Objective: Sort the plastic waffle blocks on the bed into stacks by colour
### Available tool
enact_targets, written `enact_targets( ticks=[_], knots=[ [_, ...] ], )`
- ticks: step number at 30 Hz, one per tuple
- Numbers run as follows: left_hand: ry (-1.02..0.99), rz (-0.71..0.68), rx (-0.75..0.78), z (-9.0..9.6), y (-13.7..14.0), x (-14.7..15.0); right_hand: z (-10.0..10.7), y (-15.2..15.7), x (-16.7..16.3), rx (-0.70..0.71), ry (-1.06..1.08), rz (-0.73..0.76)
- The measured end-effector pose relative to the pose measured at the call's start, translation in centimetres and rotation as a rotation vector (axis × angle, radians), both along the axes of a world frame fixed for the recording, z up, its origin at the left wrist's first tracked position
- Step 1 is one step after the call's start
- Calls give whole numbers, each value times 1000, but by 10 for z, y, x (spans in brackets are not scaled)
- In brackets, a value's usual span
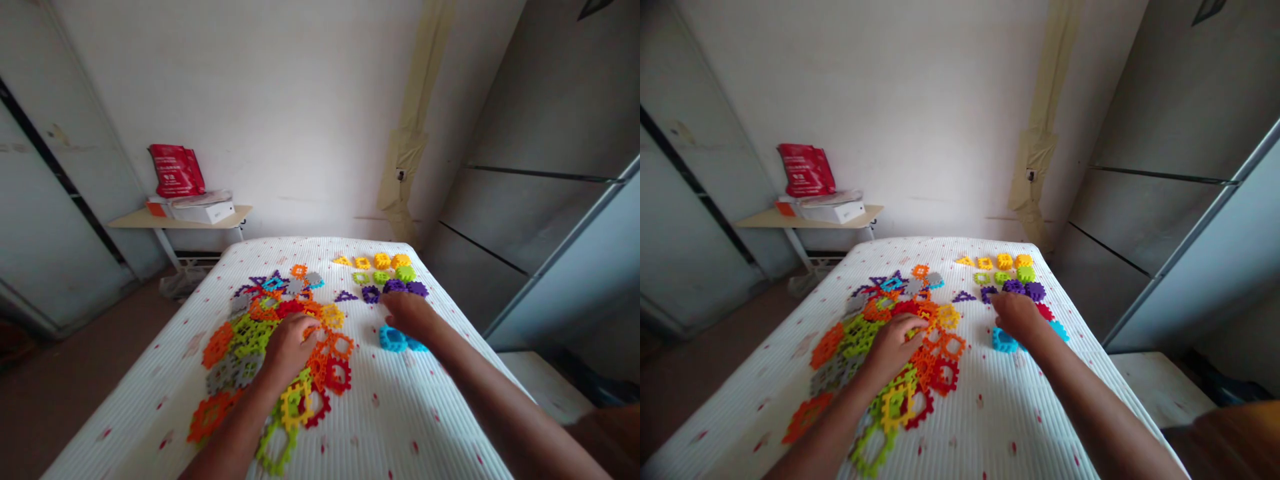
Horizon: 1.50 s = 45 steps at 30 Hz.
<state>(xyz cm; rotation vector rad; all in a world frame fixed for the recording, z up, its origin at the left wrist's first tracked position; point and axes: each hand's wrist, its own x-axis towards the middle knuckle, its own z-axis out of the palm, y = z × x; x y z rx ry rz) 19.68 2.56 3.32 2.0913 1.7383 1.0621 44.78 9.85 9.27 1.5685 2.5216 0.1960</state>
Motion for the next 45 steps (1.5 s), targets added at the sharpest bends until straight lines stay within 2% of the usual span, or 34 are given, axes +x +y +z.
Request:
enact_targets(
  ticks=[3,5,9,13,17,22,28,33,37,40,45],
  knots=[
    [311,-77,-47,11,18,13,-21,-30,-26,17,116,122],
    [406,-80,-83,12,32,20,-43,-46,-40,6,167,156],
    [447,-44,-145,3,55,27,-80,-57,-52,3,219,176],
    [439,-25,-192,-8,67,29,-97,-53,-50,66,275,198],
    [406,-23,-179,-12,70,28,-103,-50,-49,89,298,193],
    [338,-12,-89,-5,63,19,-102,-51,-48,83,320,203],
    [210,19,-7,-5,34,1,-95,-45,-43,47,363,166],
    [-70,22,-9,-15,8,-11,-88,-46,-43,47,431,161],
    [-119,-10,-29,-18,-3,-13,-88,-50,-50,203,646,256],
    [-98,-78,-32,-16,-7,-11,-95,-52,-56,323,731,404],
    [-113,-159,-101,-11,-13,-6,-105,-54,-60,371,760,570]
  ],
)
